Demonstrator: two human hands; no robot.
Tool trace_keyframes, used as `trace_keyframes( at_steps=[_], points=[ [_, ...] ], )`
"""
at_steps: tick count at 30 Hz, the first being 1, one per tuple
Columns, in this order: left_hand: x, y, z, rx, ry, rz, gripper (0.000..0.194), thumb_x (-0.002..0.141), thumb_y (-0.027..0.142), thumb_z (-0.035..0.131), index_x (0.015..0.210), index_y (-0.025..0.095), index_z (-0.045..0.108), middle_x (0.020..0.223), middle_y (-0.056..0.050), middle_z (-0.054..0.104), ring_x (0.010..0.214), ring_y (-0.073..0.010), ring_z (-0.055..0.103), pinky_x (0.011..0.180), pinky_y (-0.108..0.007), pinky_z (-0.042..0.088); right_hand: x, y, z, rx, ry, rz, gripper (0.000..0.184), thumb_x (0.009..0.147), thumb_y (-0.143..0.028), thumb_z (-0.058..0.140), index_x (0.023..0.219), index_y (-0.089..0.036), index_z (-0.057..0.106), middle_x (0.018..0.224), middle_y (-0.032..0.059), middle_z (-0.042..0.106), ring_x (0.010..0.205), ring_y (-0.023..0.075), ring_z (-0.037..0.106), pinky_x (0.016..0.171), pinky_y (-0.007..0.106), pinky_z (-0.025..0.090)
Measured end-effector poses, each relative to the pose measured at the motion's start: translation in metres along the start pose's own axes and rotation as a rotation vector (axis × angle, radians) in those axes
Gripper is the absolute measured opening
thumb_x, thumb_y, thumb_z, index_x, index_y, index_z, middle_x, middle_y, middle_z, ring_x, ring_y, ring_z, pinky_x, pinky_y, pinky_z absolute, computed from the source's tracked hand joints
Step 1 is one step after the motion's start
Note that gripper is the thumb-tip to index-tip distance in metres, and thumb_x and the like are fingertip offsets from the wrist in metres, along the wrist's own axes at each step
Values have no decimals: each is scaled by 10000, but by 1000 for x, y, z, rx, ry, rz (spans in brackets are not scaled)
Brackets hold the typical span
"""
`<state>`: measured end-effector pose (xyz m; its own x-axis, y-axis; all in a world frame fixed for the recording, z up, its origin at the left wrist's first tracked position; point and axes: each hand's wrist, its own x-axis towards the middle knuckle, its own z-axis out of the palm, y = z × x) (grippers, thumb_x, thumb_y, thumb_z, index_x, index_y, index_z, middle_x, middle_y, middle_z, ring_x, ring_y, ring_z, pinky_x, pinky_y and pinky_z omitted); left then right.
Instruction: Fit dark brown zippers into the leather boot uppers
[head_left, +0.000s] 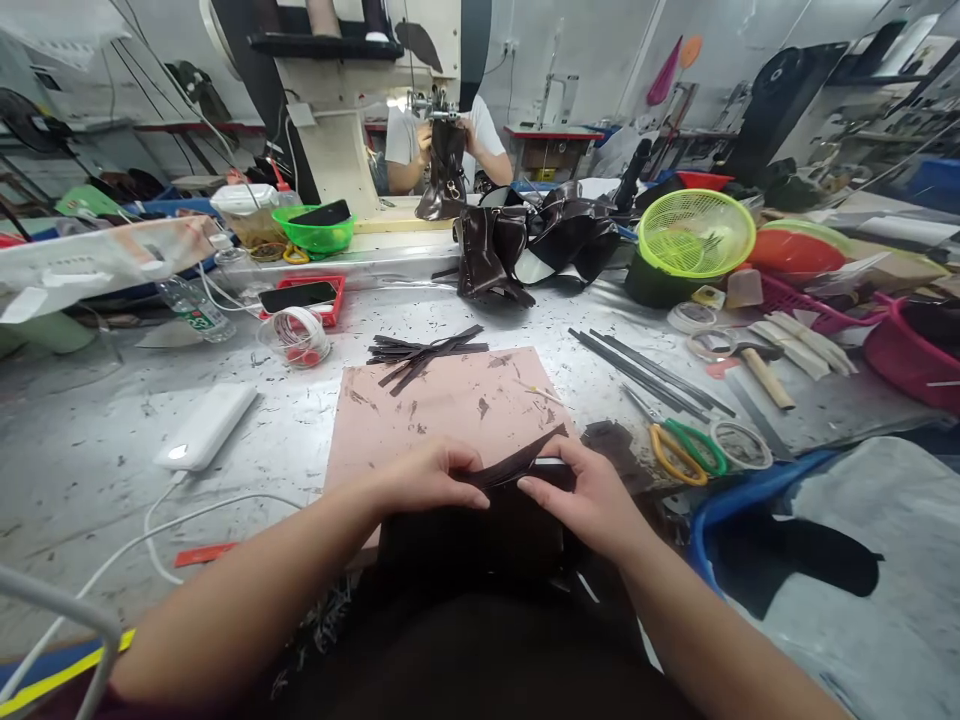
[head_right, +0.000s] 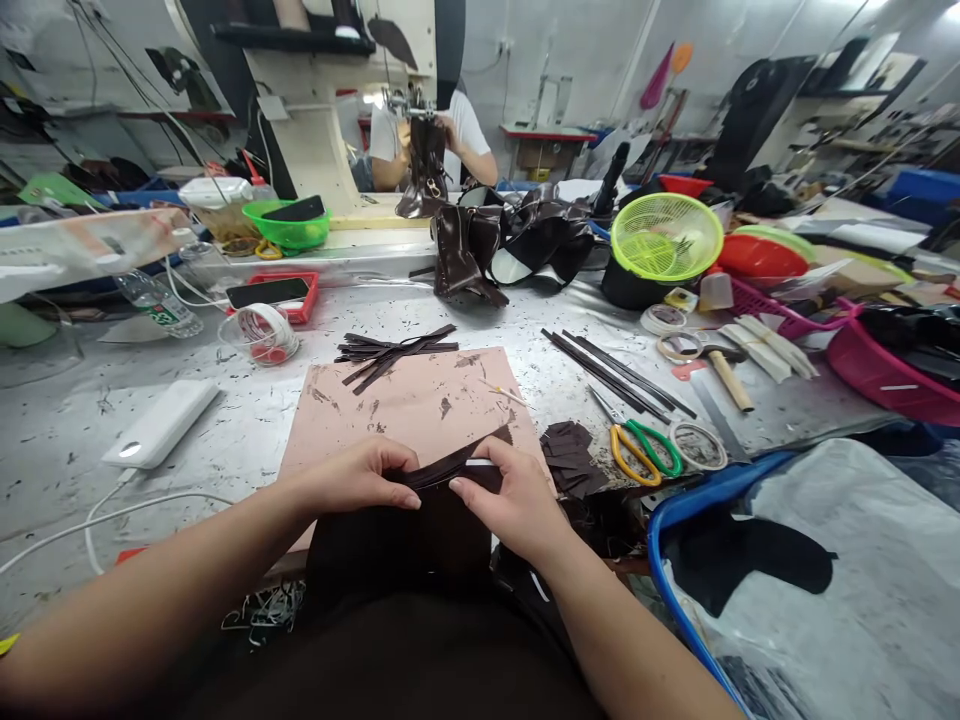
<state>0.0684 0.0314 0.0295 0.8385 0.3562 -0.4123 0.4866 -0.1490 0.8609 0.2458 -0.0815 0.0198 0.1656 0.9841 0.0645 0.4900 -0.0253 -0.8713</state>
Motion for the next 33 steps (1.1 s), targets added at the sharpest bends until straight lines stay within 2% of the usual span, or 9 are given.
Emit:
trace_keyframes(
  at_steps=[4, 6, 8, 13, 16, 19, 24, 27, 33],
  points=[
    [-6, 11, 2, 143, -82, 90, 146, 696, 247, 584, 824, 176, 580, 755, 37, 573, 705, -108, 511, 637, -198, 382, -2, -7, -2, 5, -53, -1, 87, 690, -260, 582, 721, -185, 552, 709, 7, 636, 692, 164, 578, 638, 263, 442],
    [-6, 18, 6, 258, -56, 153, 194, 691, 252, 595, 874, 189, 582, 808, 34, 581, 747, -119, 515, 653, -204, 379, -3, -10, -3, -3, -74, -6, 77, 691, -247, 580, 719, -182, 549, 697, 3, 630, 676, 156, 573, 626, 255, 438],
    [-5, 22, 11, 300, 24, 161, 177, 698, 306, 596, 815, 174, 582, 739, 37, 561, 690, -113, 497, 600, -200, 361, -5, -13, -5, -18, -85, -22, 77, 690, -242, 581, 725, -181, 551, 680, -1, 622, 657, 149, 566, 610, 246, 433],
    [-2, 26, 20, 203, 116, 101, 204, 705, 337, 580, 650, 148, 532, 587, 52, 473, 582, -88, 435, 536, -191, 332, -10, -12, -9, -17, -28, -26, 110, 710, -288, 567, 729, -180, 555, 650, -5, 605, 607, 137, 546, 565, 235, 430],
    [-3, 28, 21, 211, 83, 168, 141, 717, 295, 566, 710, 155, 545, 647, 47, 508, 632, -96, 462, 583, -193, 358, -13, -10, -9, -30, 22, -25, 112, 714, -292, 567, 709, -181, 553, 637, -6, 600, 595, 133, 543, 556, 233, 431],
    [-2, 31, 22, 258, 55, 249, 146, 724, 269, 551, 837, 177, 561, 763, 37, 554, 709, -108, 494, 643, -205, 381, -16, -10, -10, -51, -7, -61, 91, 724, -272, 556, 748, -186, 572, 674, 0, 617, 614, 134, 554, 559, 231, 437],
    [4, 38, 27, 266, 142, 160, 159, 724, 316, 544, 725, 160, 576, 655, 37, 538, 644, -109, 484, 593, -209, 367, -19, -8, -11, 8, 65, -42, 122, 695, -294, 579, 721, -181, 540, 608, -10, 568, 522, 113, 508, 469, 213, 413],
    [7, 41, 30, 221, 144, 168, 135, 704, 278, 555, 770, 165, 582, 684, 39, 548, 663, -109, 491, 610, -208, 376, -20, -6, -11, 109, 118, -3, 161, 689, -321, 592, 693, -178, 518, 558, -19, 537, 475, 99, 469, 434, 207, 391],
    [8, 45, 36, 125, 205, 146, 103, 702, 243, 539, 738, 153, 574, 674, 26, 552, 661, -112, 501, 614, -211, 393, -22, -4, -12, 122, 143, -47, 138, 696, -304, 595, 738, -176, 568, 584, -5, 569, 493, 109, 488, 454, 220, 409]
  ],
)
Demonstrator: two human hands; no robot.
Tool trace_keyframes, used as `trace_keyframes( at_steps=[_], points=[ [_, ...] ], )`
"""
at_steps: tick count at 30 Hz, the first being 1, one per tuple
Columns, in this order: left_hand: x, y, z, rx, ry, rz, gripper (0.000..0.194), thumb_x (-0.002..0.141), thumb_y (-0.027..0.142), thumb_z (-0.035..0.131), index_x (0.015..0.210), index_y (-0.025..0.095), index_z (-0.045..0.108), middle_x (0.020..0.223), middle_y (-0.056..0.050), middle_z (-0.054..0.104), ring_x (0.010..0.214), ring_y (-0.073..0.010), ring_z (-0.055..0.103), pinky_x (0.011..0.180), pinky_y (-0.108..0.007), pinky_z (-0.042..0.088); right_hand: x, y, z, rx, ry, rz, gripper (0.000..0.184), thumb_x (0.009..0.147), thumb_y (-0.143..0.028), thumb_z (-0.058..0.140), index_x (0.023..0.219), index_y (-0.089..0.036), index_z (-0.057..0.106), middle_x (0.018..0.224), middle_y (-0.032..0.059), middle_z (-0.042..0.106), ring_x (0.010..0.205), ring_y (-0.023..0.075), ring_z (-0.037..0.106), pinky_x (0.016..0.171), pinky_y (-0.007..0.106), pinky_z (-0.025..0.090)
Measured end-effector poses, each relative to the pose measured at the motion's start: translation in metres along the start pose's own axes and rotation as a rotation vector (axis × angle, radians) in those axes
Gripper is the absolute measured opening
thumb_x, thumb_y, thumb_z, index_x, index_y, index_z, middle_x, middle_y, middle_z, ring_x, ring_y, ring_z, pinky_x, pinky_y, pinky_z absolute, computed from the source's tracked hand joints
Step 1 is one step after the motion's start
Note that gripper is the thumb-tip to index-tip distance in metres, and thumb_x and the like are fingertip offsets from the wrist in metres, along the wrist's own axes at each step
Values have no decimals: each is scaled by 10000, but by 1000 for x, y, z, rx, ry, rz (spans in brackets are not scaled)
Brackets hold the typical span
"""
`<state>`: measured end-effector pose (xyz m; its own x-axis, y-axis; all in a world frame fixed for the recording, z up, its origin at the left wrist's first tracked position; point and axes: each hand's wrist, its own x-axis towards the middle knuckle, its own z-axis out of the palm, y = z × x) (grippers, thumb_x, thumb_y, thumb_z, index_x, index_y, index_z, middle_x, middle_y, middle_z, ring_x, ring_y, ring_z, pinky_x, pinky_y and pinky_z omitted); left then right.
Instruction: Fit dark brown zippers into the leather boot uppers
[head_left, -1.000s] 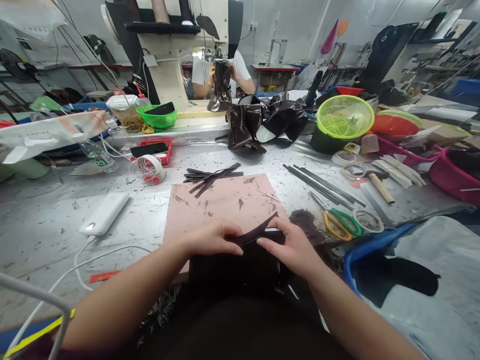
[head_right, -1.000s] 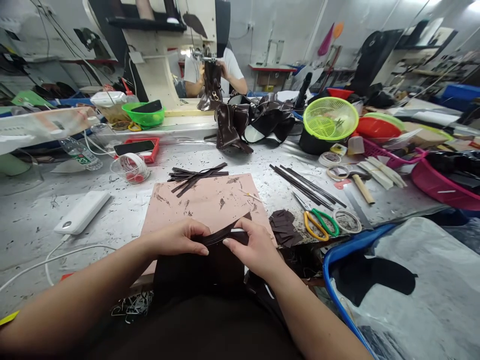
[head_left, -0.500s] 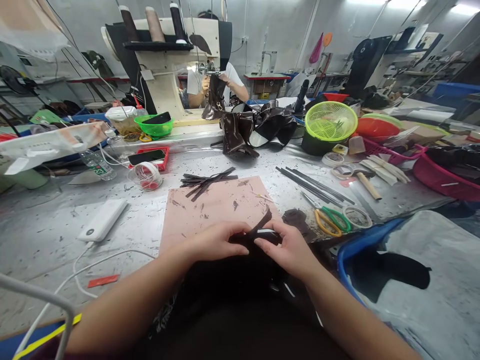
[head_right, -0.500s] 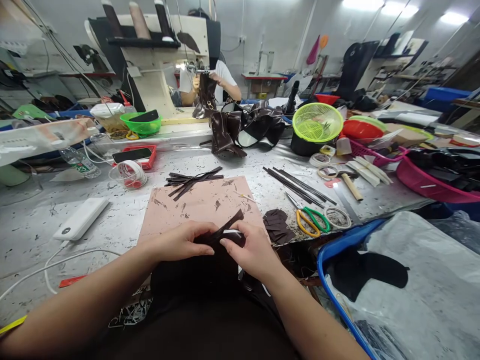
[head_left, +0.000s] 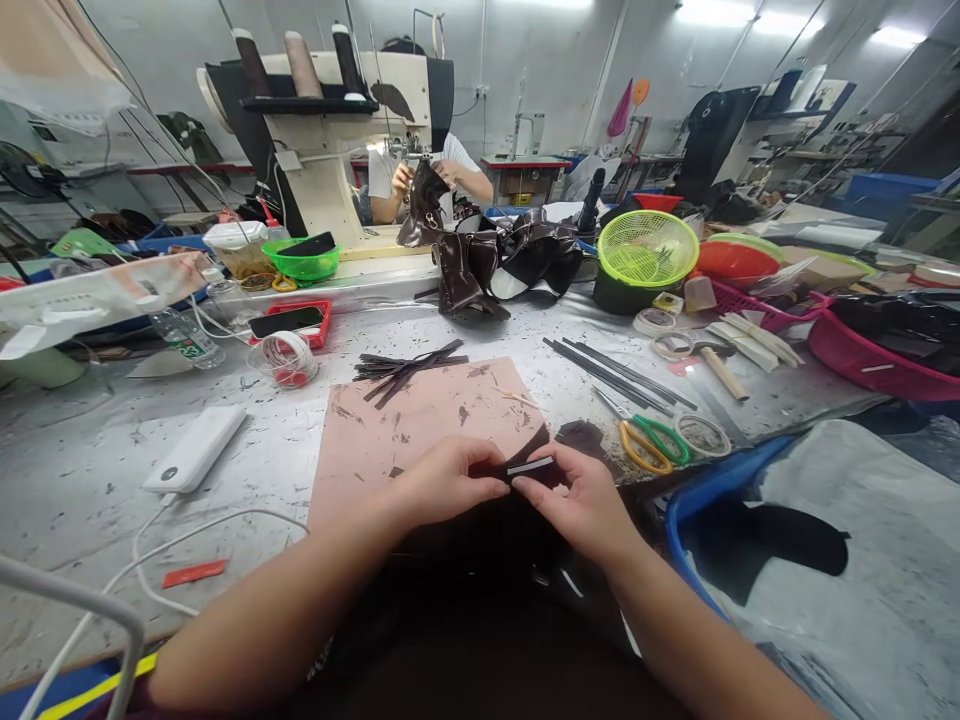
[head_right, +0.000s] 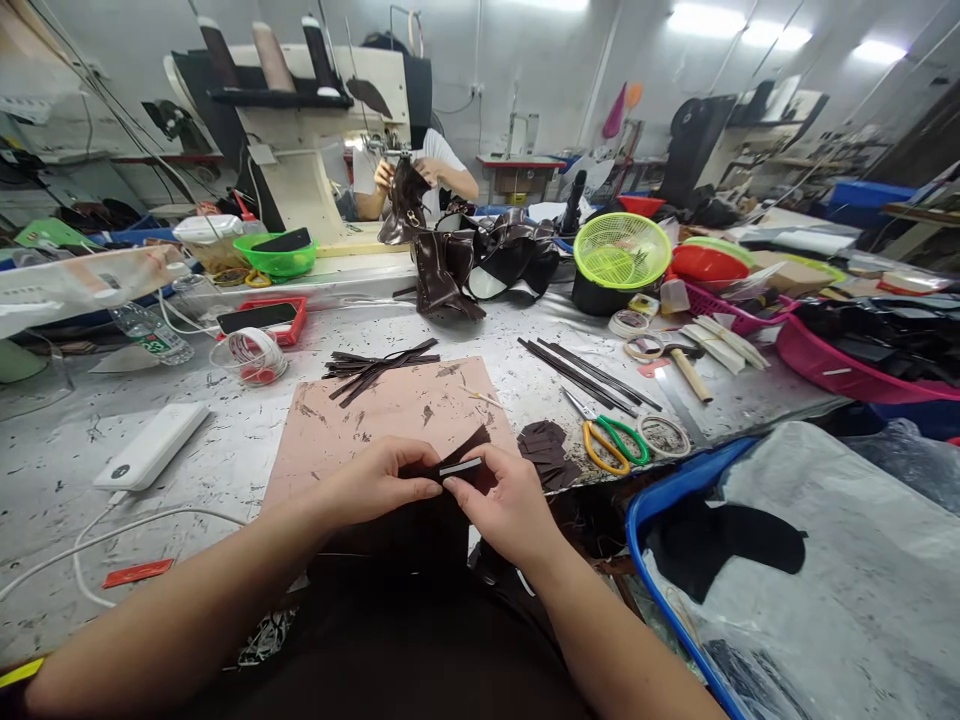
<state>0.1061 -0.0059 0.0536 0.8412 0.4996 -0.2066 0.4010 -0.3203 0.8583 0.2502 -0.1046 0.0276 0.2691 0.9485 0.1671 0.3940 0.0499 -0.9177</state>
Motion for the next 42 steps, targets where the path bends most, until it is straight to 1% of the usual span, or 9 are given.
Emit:
trace_keyframes(
  at_steps=[6, 11, 15, 17, 22, 27, 32, 37, 42],
  points=[
    [0, 3, -2, 172, -56, 48, 153, 729, 275, 513, 820, 179, 591, 697, 32, 568, 651, -112, 499, 584, -206, 371, -4, 2, 6, -73, 84, 17, 143, 671, -302, 624, 640, -177, 562, 519, -21, 538, 495, 111, 477, 473, 222, 396],
    [9, -1, 2, 126, 22, -29, 204, 734, 336, 502, 669, 158, 578, 601, 33, 522, 595, -104, 456, 555, -215, 342, 9, 20, -13, -52, -39, 57, 157, 708, -325, 581, 735, -170, 577, 637, 14, 603, 584, 145, 559, 557, 250, 452],
    [13, -11, 5, 11, 138, -119, 214, 708, 352, 503, 661, 155, 572, 605, 30, 506, 584, -109, 449, 552, -226, 339, 32, 75, -67, -659, 208, 297, 219, 806, -218, 421, 941, -113, 558, 912, 151, 632, 840, 231, 598, 722, 338, 441],
    [14, -15, 6, -36, 165, -141, 221, 692, 366, 514, 665, 155, 573, 597, 33, 491, 574, -108, 439, 544, -226, 333, 40, 103, -91, -1024, 128, 508, 304, 796, -137, 387, 1054, -41, 516, 972, 248, 599, 859, 288, 597, 696, 379, 428],
    [16, -21, 5, -96, 165, -135, 230, 671, 369, 521, 654, 145, 571, 586, 35, 468, 571, -103, 417, 544, -226, 313, 43, 133, -113, -1106, 62, 505, 512, 729, -79, 440, 1237, -28, 403, 933, 235, 614, 851, 298, 591, 693, 370, 411],
    [19, -27, 2, -161, 191, -174, 234, 655, 376, 533, 658, 144, 567, 570, 42, 455, 546, -94, 389, 526, -221, 290, 16, 118, -92, -529, 83, 340, 555, 740, -284, 470, 1280, -212, 366, 834, 78, 592, 718, 222, 561, 628, 340, 428],
    [17, -29, -1, -214, 244, -198, 245, 636, 393, 556, 661, 150, 574, 576, 36, 482, 565, -105, 416, 546, -226, 311, -36, 93, -37, 317, -190, 212, 572, 719, -523, 505, 1191, -213, 413, 735, 12, 487, 614, 131, 462, 538, 245, 408],
    [16, -27, -3, -251, 269, -153, 248, 624, 399, 564, 659, 154, 583, 611, 19, 529, 619, -129, 467, 594, -238, 339, -55, 83, -8, 355, -434, 177, 556, 728, -626, 448, 1107, -219, 449, 617, -40, 377, 522, 91, 372, 460, 202, 360],
    [16, -27, -2, -240, 266, -153, 264, 613, 407, 563, 672, 151, 583, 601, 25, 514, 601, -120, 445, 586, -235, 328, -52, 83, -6, 351, -460, 162, 556, 745, -625, 422, 1110, -207, 431, 617, -44, 358, 524, 91, 365, 450, 202, 373]
  ],
)
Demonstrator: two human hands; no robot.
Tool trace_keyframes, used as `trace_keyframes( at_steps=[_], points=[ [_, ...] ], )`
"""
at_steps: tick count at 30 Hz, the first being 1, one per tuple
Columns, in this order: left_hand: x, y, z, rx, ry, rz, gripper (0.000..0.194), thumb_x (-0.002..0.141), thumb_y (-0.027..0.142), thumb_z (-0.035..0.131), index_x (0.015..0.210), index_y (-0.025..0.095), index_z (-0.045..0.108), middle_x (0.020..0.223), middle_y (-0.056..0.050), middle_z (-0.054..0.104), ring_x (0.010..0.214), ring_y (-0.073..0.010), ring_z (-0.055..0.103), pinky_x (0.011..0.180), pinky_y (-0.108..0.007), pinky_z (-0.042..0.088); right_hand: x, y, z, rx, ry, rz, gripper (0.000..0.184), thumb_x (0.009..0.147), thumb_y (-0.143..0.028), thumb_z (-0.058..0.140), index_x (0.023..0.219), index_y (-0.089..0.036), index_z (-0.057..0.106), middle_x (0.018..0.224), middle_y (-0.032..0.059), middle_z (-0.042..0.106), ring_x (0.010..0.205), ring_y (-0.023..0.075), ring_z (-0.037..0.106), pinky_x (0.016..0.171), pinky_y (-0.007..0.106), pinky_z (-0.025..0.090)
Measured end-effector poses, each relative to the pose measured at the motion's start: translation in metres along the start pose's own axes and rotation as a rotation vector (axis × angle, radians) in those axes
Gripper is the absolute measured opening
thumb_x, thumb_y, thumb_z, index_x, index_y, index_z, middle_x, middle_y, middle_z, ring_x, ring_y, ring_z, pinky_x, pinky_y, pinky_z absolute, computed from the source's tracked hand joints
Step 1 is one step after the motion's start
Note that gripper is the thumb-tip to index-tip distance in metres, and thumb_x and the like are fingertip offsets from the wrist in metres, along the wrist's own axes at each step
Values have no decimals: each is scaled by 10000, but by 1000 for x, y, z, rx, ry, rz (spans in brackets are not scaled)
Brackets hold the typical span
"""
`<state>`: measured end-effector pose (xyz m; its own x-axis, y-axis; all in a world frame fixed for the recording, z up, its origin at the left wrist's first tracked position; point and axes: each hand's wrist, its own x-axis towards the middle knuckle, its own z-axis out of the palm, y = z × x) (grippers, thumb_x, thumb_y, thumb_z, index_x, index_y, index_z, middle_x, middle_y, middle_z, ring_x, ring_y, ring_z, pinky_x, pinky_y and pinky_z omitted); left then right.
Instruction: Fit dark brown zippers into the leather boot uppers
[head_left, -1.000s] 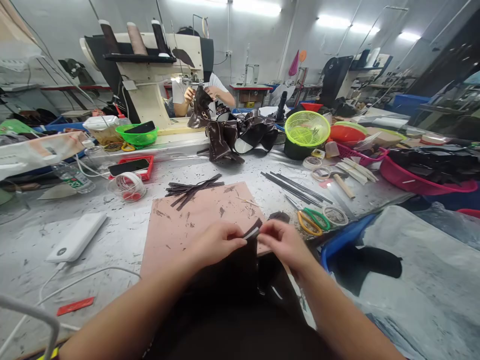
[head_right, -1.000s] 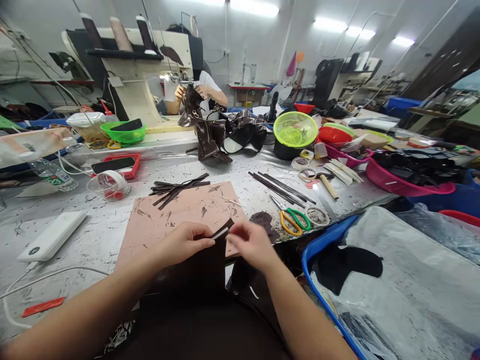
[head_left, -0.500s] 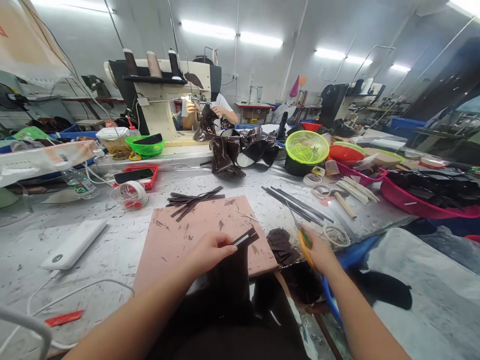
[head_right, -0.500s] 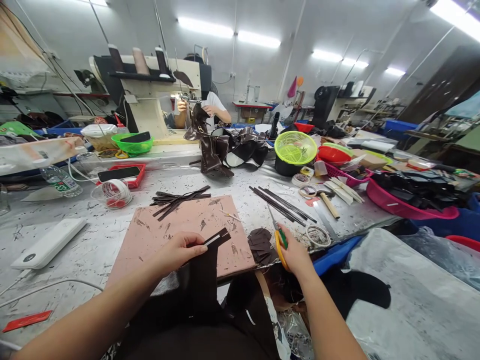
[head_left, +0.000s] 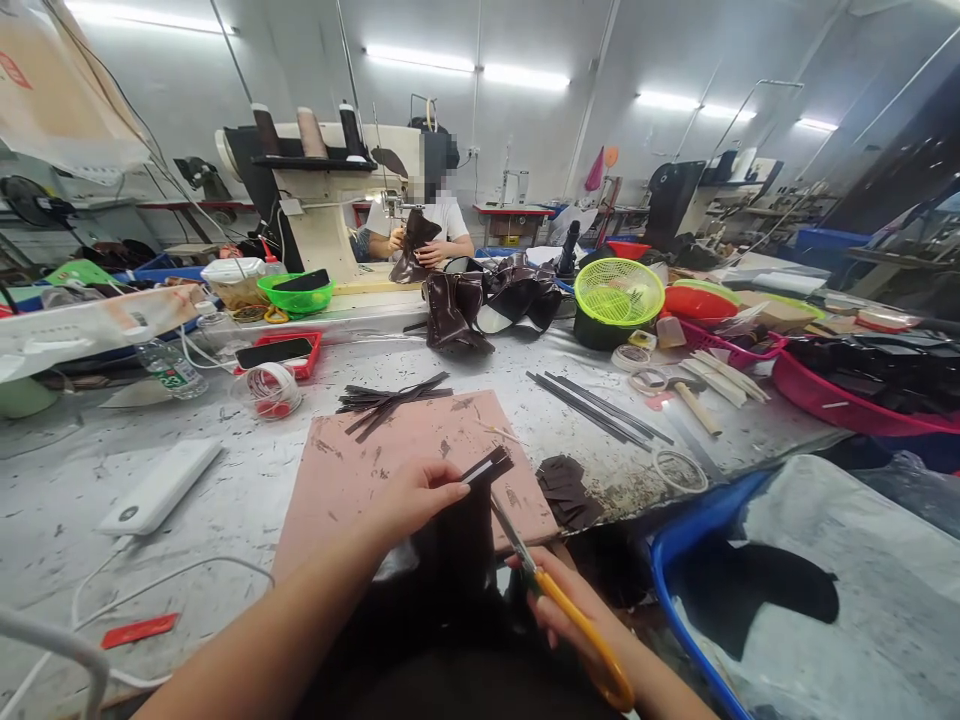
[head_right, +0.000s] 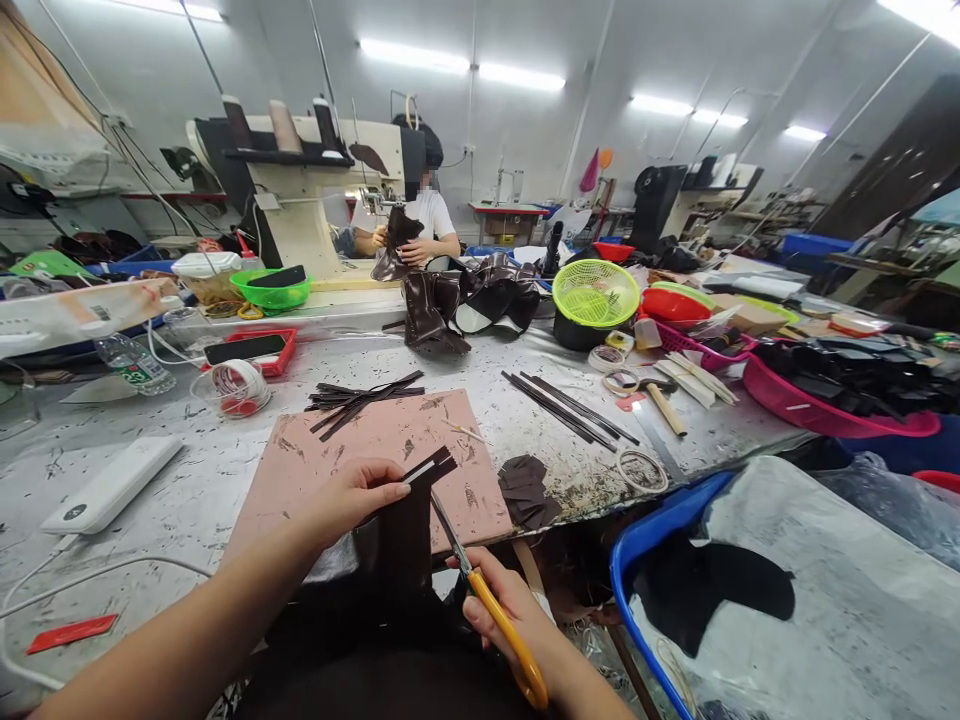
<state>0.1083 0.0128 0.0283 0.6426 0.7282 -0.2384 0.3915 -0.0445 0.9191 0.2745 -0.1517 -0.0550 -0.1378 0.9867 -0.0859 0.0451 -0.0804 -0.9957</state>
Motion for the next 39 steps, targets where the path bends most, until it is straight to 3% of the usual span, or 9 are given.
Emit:
trace_keyframes(
  at_steps=[10, 16, 23, 27, 30, 33, 35, 37, 39],
  points=[
    [1, -2, 12, 170, -107, 98, 217, 677, 353, 511, 601, 151, 531, 555, 37, 438, 555, -100, 398, 520, -215, 297, 6, -10, 5, -48, 11, -51, 559, 765, -600, 420, 1156, -201, 423, 645, -33, 362, 560, 101, 363, 482, 205, 373],
    [9, 2, 18, 176, -119, 87, 200, 653, 343, 521, 586, 155, 526, 549, 46, 442, 554, -97, 402, 526, -215, 295, 6, -9, 6, -114, 167, -57, 545, 750, -603, 432, 1087, -184, 518, 727, 10, 461, 511, 79, 337, 414, 182, 313],
    [59, -12, 45, 78, -186, 14, 225, 605, 367, 557, 663, 151, 577, 584, 36, 495, 578, -112, 439, 554, -229, 317, 2, 11, -2, 8, 359, 94, 595, 691, -655, 468, 1000, -152, 539, 527, -61, 327, 403, 55, 253, 342, 176, 258],
    [82, -19, 53, 82, -272, -15, 231, 577, 365, 593, 660, 150, 584, 567, 41, 487, 573, -114, 431, 558, -232, 301, 2, 14, -29, -8, 463, 235, 610, 683, -692, 414, 907, -141, 550, 469, -72, 318, 377, 61, 264, 341, 184, 256],
    [82, -19, 49, 63, -377, -14, 234, 567, 371, 611, 656, 156, 584, 591, 43, 506, 606, -114, 444, 588, -224, 318, 2, 11, -58, -255, 542, 366, 537, 735, -617, 384, 912, -154, 591, 474, -42, 395, 374, 85, 340, 381, 210, 307],
    [72, -13, 40, 31, -426, -18, 241, 594, 385, 591, 678, 160, 566, 621, 39, 509, 628, -110, 447, 599, -216, 330, -4, 13, -75, -837, 618, 390, 394, 758, -435, 469, 1050, -206, 602, 598, 29, 545, 514, 152, 505, 492, 244, 371],
    [63, -9, 34, -19, -442, -24, 243, 616, 379, 576, 729, 165, 557, 663, 33, 524, 643, -109, 457, 610, -217, 343, -11, 20, -76, -1184, 638, 342, 425, 747, -340, 511, 1153, -224, 557, 732, 79, 594, 621, 196, 556, 544, 269, 384],
    [56, -6, 29, -107, -426, -42, 247, 610, 355, 593, 759, 164, 548, 689, 27, 537, 648, -107, 468, 619, -219, 351, -20, 30, -71, -1344, 612, 292, 485, 726, -291, 536, 1203, -207, 521, 793, 100, 594, 675, 222, 570, 572, 290, 396],
    [50, -7, 26, -184, -356, -85, 260, 576, 332, 630, 744, 154, 542, 671, 26, 539, 634, -104, 472, 611, -220, 348, -29, 37, -69, -1322, 565, 255, 501, 729, -274, 531, 1224, -210, 494, 796, 79, 595, 680, 214, 577, 592, 292, 411]
  ],
)
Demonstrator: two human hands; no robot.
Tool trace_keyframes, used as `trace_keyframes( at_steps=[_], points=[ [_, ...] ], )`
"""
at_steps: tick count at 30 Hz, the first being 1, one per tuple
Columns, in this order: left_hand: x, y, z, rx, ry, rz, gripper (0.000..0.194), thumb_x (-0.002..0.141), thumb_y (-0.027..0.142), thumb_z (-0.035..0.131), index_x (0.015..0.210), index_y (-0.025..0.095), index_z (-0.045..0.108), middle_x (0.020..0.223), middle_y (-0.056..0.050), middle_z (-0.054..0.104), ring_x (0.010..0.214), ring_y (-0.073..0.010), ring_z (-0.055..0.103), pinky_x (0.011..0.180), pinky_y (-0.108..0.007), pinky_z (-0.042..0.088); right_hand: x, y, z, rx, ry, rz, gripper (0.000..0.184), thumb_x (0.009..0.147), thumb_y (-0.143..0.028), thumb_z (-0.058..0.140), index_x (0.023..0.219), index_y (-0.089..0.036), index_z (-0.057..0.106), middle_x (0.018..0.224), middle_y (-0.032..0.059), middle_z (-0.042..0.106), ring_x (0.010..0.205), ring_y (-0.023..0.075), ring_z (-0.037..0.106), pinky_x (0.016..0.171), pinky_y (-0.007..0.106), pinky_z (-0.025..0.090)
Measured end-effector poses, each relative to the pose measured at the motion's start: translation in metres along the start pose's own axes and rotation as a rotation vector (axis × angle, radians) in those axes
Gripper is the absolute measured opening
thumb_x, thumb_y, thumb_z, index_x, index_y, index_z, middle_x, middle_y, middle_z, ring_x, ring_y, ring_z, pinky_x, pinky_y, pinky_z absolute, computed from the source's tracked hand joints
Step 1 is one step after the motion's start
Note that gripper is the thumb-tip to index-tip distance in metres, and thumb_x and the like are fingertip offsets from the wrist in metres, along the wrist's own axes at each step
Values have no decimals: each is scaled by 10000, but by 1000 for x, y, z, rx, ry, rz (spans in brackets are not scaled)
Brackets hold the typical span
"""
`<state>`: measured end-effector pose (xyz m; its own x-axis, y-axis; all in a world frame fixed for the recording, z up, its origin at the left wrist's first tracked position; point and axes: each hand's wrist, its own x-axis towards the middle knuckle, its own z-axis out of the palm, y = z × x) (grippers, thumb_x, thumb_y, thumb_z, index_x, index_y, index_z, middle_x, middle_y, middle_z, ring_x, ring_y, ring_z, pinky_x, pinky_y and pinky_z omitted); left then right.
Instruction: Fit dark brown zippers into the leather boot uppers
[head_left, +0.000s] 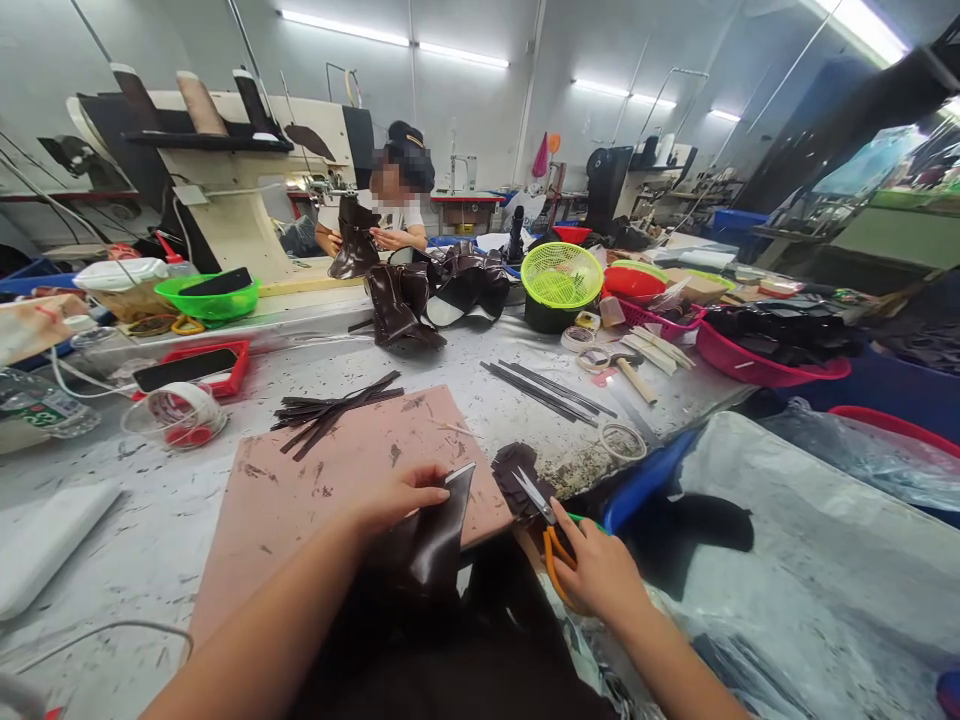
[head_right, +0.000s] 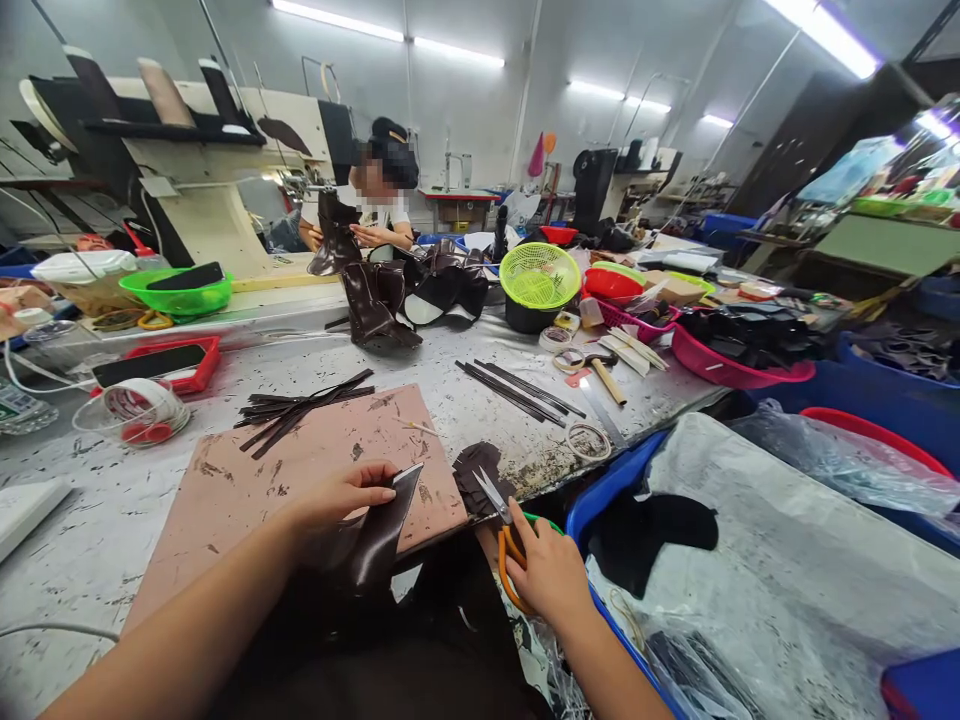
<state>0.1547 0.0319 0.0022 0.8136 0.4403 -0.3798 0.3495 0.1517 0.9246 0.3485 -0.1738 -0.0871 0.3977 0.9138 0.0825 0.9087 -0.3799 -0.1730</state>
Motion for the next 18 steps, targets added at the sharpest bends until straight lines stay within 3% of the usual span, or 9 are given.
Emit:
trace_keyframes(
  at_steps=[2, 4, 7, 9, 11, 13, 16, 18],
  points=[
    [-4, -1, 1, -23, 100, -39, 274, 543, 325, 654, 717, 144, 542, 639, 27, 542, 616, -105, 478, 602, -222, 345, -1, 6, -1, 119, -31, 22, 485, 774, -280, 474, 1255, -227, 441, 804, 47, 608, 665, 186, 588, 596, 273, 423],
    [-8, -1, 4, 7, 172, -62, 273, 528, 324, 657, 698, 140, 550, 627, 22, 558, 613, -113, 493, 601, -228, 351, 12, 15, -9, 198, -51, 138, 456, 810, -303, 425, 1255, -207, 415, 833, 45, 631, 686, 181, 608, 593, 264, 430],
    [-14, 3, 12, 115, 237, -47, 233, 546, 323, 630, 689, 146, 582, 638, 13, 585, 634, -136, 526, 602, -238, 367, 52, 31, -27, 110, -67, 312, 424, 797, -341, 466, 1177, -154, 477, 879, 91, 657, 775, 226, 625, 622, 288, 433],
    [-21, 7, 16, 211, 281, -32, 201, 583, 320, 592, 697, 156, 604, 652, 11, 599, 648, -149, 542, 599, -243, 378, 82, 38, -37, 22, -58, 282, 395, 759, -301, 539, 1120, -142, 533, 924, 117, 654, 826, 241, 620, 659, 298, 433],
    [-28, 8, 19, 297, 324, -7, 190, 621, 313, 553, 720, 166, 620, 685, 7, 617, 668, -159, 554, 606, -248, 390, 102, 33, -44, -26, -33, 217, 336, 728, -218, 574, 1053, -134, 584, 958, 139, 639, 876, 250, 604, 711, 312, 429],
    [-35, 8, 22, 371, 364, 16, 193, 647, 308, 527, 737, 171, 629, 705, 5, 627, 682, -165, 559, 613, -251, 397, 109, 13, -51, 8, 57, 117, 260, 740, -181, 549, 988, -139, 615, 991, 143, 618, 928, 246, 578, 772, 329, 420],
    [-44, 8, 27, 432, 394, 43, 185, 664, 280, 503, 744, 172, 631, 705, 8, 632, 680, -162, 559, 614, -245, 400, 92, -41, -63, 342, 318, -293, 172, 801, -220, 485, 882, -177, 631, 926, 87, 625, 889, 187, 575, 787, 301, 443],
    [-48, 9, 31, 459, 385, 96, 183, 666, 242, 489, 756, 175, 634, 720, 13, 639, 692, -155, 560, 625, -235, 401, 74, -77, -70, 561, 377, -563, 147, 814, -220, 481, 820, -194, 626, 830, 53, 635, 805, 155, 583, 728, 272, 470]
  ],
)
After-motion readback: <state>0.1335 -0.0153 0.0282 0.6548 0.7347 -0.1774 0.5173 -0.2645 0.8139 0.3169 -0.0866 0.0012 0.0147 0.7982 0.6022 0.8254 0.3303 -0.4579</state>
